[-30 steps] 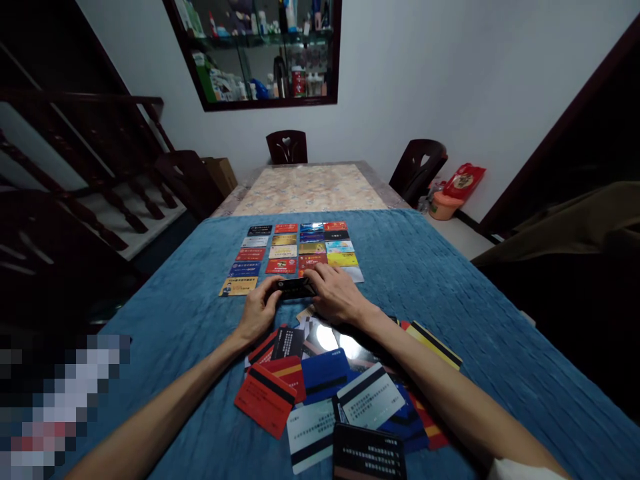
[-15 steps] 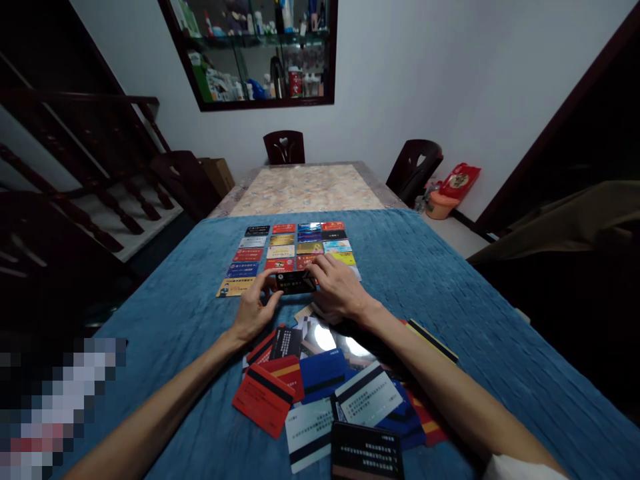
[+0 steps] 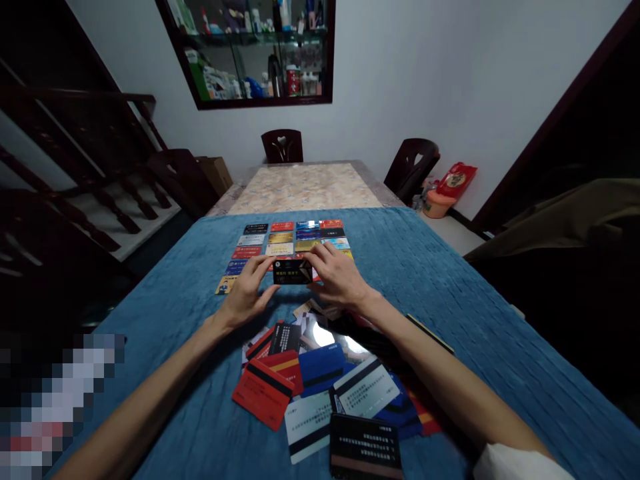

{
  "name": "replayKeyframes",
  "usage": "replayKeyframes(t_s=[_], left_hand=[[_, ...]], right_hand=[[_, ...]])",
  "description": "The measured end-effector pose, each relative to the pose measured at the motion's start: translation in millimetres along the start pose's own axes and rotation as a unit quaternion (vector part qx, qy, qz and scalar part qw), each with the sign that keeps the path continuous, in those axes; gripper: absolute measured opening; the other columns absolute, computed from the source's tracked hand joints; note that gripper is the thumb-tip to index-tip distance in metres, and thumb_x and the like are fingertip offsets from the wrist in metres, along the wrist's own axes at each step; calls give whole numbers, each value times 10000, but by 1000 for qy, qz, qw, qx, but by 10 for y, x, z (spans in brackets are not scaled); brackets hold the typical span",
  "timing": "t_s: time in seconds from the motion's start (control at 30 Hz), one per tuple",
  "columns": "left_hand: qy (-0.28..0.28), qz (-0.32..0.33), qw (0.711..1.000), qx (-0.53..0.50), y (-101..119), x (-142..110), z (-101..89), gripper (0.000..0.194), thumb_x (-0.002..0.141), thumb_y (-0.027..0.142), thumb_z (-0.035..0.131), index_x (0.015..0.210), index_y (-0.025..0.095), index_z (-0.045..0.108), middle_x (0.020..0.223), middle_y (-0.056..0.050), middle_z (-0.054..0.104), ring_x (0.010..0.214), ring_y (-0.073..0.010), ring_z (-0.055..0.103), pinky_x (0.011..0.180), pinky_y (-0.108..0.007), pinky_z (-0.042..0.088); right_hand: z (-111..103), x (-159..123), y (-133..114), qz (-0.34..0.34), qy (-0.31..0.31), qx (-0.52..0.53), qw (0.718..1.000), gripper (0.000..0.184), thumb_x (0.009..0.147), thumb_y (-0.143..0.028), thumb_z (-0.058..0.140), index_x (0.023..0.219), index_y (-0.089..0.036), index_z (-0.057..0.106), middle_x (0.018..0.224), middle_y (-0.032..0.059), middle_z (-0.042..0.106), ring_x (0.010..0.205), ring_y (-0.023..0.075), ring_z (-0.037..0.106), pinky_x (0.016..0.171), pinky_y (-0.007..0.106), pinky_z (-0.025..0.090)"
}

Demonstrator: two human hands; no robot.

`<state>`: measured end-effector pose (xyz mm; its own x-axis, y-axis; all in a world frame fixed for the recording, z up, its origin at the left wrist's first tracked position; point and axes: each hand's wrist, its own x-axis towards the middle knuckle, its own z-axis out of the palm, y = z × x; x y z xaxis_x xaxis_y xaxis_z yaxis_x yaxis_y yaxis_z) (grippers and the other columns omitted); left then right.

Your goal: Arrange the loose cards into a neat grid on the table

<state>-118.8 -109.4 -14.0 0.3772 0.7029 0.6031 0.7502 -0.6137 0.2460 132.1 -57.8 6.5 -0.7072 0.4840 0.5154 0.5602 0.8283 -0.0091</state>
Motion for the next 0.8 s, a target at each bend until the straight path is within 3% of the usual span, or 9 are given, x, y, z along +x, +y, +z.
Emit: replayKeyframes(t_s=[0.3, 0.6, 0.8], left_hand=[[-43, -7, 998, 51, -167, 56, -157, 537, 849, 173, 614, 1371, 161, 484, 1276, -141, 538, 1180, -301, 531, 1037, -480, 484], [-149, -101, 979, 100, -296, -1, -190, 468, 821, 205, 626, 1279, 161, 542, 1234, -138, 546, 1142, -317, 512, 978, -502, 456], [-205, -147, 959, 125, -259, 2, -209, 420, 829, 220, 620, 1242, 179, 554, 1252, -134, 537, 1155, -327, 492, 966, -511, 405]], right_hand=[[79, 215, -4, 6, -30, 26, 999, 518, 810, -345, 721, 1257, -142, 558, 1153, 156, 557, 1041, 301, 461, 845, 447, 473], [418, 342, -80, 42, -114, 55, 991, 569, 817, -381, 732, 1298, -130, 561, 1227, 159, 569, 1098, 301, 457, 923, 449, 425], [484, 388, -201, 97, -168, 41, 980, 518, 828, -410, 697, 1262, -154, 578, 1300, 146, 566, 1166, 323, 434, 942, 450, 397]])
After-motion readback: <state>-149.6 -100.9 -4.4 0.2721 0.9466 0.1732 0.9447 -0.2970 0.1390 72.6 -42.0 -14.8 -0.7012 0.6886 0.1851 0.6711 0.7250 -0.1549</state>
